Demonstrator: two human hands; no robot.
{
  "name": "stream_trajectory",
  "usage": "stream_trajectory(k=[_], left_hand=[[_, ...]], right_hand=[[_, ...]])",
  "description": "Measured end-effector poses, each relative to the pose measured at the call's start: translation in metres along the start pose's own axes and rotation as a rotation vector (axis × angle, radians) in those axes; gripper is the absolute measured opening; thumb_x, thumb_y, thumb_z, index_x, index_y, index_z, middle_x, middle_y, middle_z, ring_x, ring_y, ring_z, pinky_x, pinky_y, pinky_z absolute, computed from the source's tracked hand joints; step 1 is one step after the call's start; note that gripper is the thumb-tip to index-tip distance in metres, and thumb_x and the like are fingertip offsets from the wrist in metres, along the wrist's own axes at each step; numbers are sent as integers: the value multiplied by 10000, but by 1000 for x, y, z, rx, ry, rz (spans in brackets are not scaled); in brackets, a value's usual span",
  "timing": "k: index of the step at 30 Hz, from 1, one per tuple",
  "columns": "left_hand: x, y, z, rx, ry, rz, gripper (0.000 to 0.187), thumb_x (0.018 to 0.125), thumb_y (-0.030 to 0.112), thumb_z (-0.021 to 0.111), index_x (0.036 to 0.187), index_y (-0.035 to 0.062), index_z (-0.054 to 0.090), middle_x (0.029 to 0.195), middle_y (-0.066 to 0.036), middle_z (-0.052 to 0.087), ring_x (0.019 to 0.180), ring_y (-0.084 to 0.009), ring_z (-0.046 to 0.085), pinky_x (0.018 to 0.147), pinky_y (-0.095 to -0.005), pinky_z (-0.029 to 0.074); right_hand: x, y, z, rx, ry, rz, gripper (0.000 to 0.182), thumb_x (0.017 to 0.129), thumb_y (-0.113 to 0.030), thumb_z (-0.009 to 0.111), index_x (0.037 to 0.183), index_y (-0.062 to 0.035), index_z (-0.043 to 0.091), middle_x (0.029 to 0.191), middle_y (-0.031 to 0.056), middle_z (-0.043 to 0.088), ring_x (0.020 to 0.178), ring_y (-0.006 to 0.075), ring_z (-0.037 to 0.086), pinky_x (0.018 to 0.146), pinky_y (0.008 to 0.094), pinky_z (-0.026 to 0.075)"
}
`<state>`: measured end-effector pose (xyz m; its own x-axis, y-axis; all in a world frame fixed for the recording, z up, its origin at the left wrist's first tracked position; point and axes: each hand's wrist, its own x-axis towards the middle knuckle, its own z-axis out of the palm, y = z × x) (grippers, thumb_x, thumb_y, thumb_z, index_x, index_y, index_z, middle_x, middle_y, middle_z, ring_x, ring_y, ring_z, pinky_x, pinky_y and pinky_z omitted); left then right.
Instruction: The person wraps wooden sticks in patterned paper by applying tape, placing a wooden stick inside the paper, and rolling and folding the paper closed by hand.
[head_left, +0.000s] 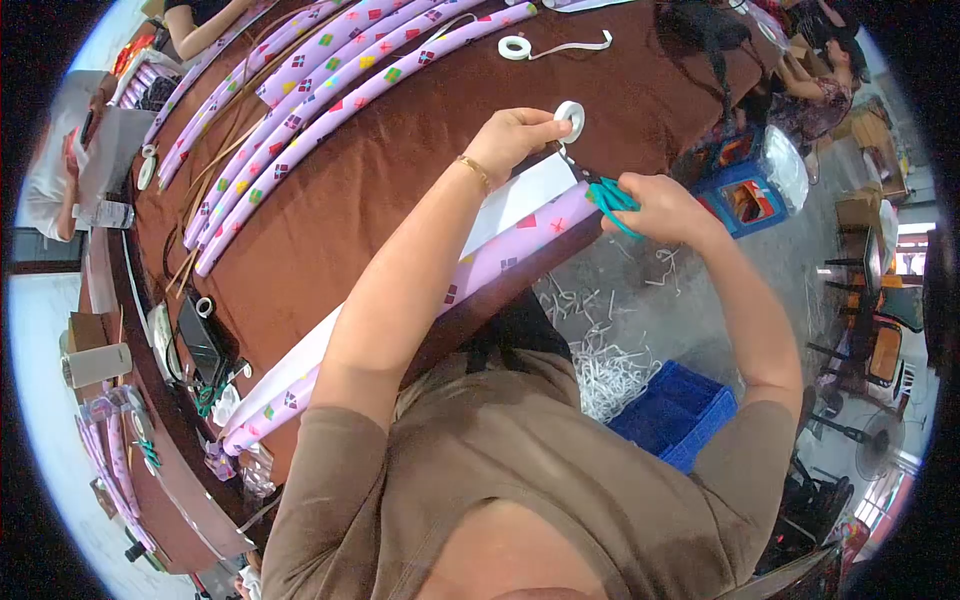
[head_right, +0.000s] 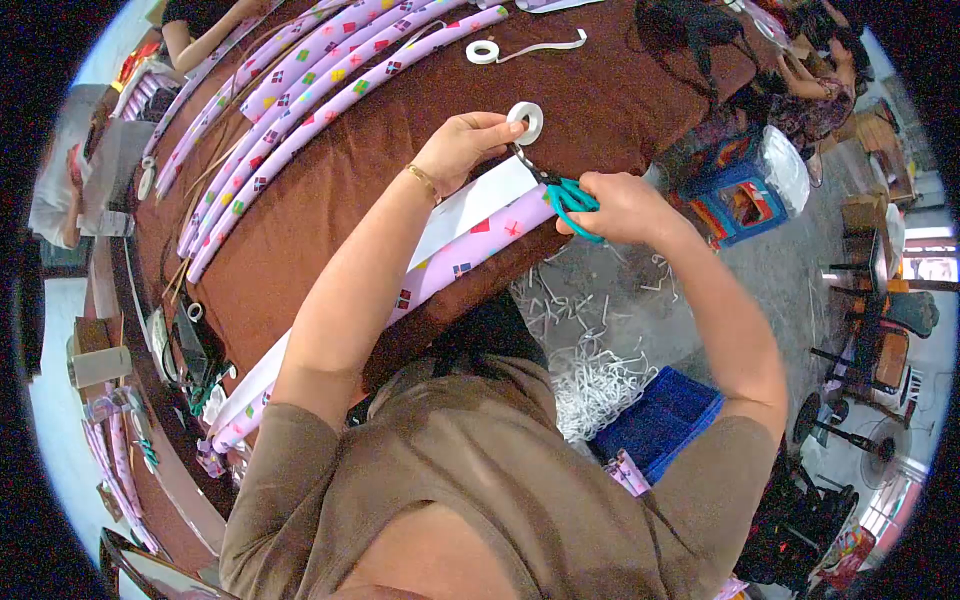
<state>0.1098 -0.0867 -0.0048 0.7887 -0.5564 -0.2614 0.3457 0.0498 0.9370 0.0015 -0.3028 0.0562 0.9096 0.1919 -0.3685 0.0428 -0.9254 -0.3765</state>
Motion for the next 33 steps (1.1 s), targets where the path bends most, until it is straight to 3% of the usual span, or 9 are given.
stream_trajectory(k=[7,9,12,15,18,22,27,31,33], left_hand=[[7,0,-9,-24,194,65,328,891,241,727,1087,-19,690,940,-33,690,823,-111,613,743,-263,495],[4,15,-14,447,408,138,392,845,253,760,1092,-45,701,879,-51,703,792,-115,617,745,-268,504],[23,12,-29,364,392,207,552,825,289,781,1230,-54,629,1033,-118,698,835,-135,619,782,-293,510],[20,20,-34,478,513,263,709,819,310,787,1368,-42,510,1198,-183,639,913,-172,624,840,-317,514],[-30,40,-39,648,395,375,736,790,357,777,1355,-36,516,1265,-251,607,1122,-312,633,946,-372,505],[-134,57,-48,715,303,366,570,848,286,739,1308,-1,564,1185,-185,646,1061,-256,641,915,-339,511],[-247,95,-36,270,219,320,487,846,207,758,1252,-18,607,1151,-127,653,1026,-197,634,891,-306,512],[-298,115,-30,470,-67,866,888,685,253,898,1380,-62,442,1133,-184,648,1018,-297,643,898,-406,523],[-312,129,-35,276,-259,901,1093,578,267,946,1425,-61,338,1097,-146,659,1013,-305,634,831,-425,544]], right_hand=[[2,15,-7,96,72,109,454,772,-402,770,869,7,596,770,173,627,676,316,592,641,409,453],[16,31,-9,12,143,121,455,783,-410,759,891,3,600,804,188,644,713,345,620,662,427,468],[60,72,-10,-242,339,85,538,775,-521,721,982,-32,633,918,239,685,896,434,658,788,515,520],[101,84,-23,-195,424,55,406,815,-349,710,1027,-13,626,1015,244,670,963,413,646,833,515,505],[116,67,-18,-200,765,-89,339,814,-257,704,1048,-21,637,1076,222,652,1015,395,621,881,486,488],[72,-18,1,-58,603,-534,366,795,-178,702,1111,-13,624,1103,187,633,1067,363,580,931,441,464],[12,-94,54,-68,332,-857,483,702,-170,749,1142,-34,604,1068,153,622,1021,349,580,940,453,443],[13,-103,78,-233,285,-838,472,707,-120,751,1145,-64,586,1041,121,621,1036,314,580,951,437,415],[19,-94,81,-203,229,-898,441,702,-85,724,1123,-73,594,1047,108,623,1049,305,577,956,439,410]])
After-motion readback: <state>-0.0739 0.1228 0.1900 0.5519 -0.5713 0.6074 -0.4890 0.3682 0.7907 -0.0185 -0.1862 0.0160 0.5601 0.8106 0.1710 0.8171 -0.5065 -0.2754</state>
